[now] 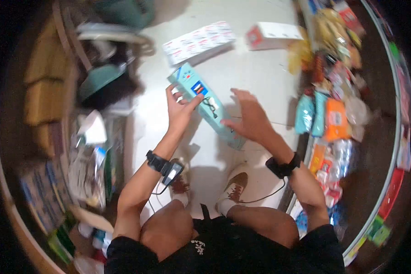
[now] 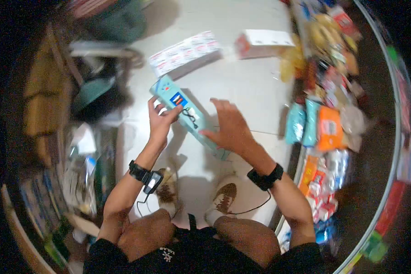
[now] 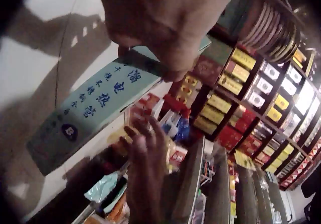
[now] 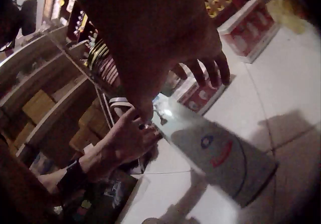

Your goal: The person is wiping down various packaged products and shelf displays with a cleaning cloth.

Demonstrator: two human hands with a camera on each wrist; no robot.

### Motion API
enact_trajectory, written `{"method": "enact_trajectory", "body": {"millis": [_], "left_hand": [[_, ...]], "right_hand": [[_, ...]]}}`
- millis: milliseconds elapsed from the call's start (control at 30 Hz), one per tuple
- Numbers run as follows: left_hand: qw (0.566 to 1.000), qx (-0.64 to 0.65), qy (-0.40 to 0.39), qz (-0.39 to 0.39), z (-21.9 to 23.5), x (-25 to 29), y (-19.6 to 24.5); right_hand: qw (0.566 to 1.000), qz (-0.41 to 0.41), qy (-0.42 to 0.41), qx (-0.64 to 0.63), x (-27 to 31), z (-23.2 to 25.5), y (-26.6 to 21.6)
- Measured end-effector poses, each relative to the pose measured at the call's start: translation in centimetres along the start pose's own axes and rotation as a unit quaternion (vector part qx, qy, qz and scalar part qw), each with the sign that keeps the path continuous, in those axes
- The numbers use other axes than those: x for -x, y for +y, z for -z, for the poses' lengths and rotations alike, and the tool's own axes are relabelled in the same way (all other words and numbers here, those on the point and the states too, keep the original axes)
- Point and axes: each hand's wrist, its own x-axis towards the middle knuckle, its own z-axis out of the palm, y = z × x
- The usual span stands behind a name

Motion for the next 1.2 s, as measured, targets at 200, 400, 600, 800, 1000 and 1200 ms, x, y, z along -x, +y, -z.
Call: {"method": "enact_trajectory", "body": {"millis": [200, 400, 600, 800, 1000, 1200], "left_hand": [[0.994, 0.001, -0.078, 0.073, -10.3, 2.3, 0.2], [0.963, 0.042, -0.26, 0.051, -14.7, 4.2, 0.7], [0.912, -0.049, -0.405, 0.051, -14.2, 3.9, -0.8], [0.923, -0.081, -0.373, 0.047, -11.7, 3.2, -2.0], [0.932, -0.082, -0.348, 0.059, -10.8, 2.5, -2.4], [0.934, -0.093, -0.339, 0.064, -10.5, 2.3, -2.4]], "right_hand": [[0.976, -0.212, 0.037, -0.028, 11.9, 3.0, 1.2], [0.958, -0.247, 0.14, 0.049, 16.4, 8.0, 1.0], [0.887, -0.406, 0.142, 0.167, 25.2, 19.3, 1.8], [0.751, -0.582, 0.217, 0.225, 37.3, 29.3, 8.1], [0.72, -0.616, 0.259, 0.187, 47.1, 32.2, 16.3], [0.62, -0.726, 0.286, 0.082, 51.9, 32.6, 22.2]]}}
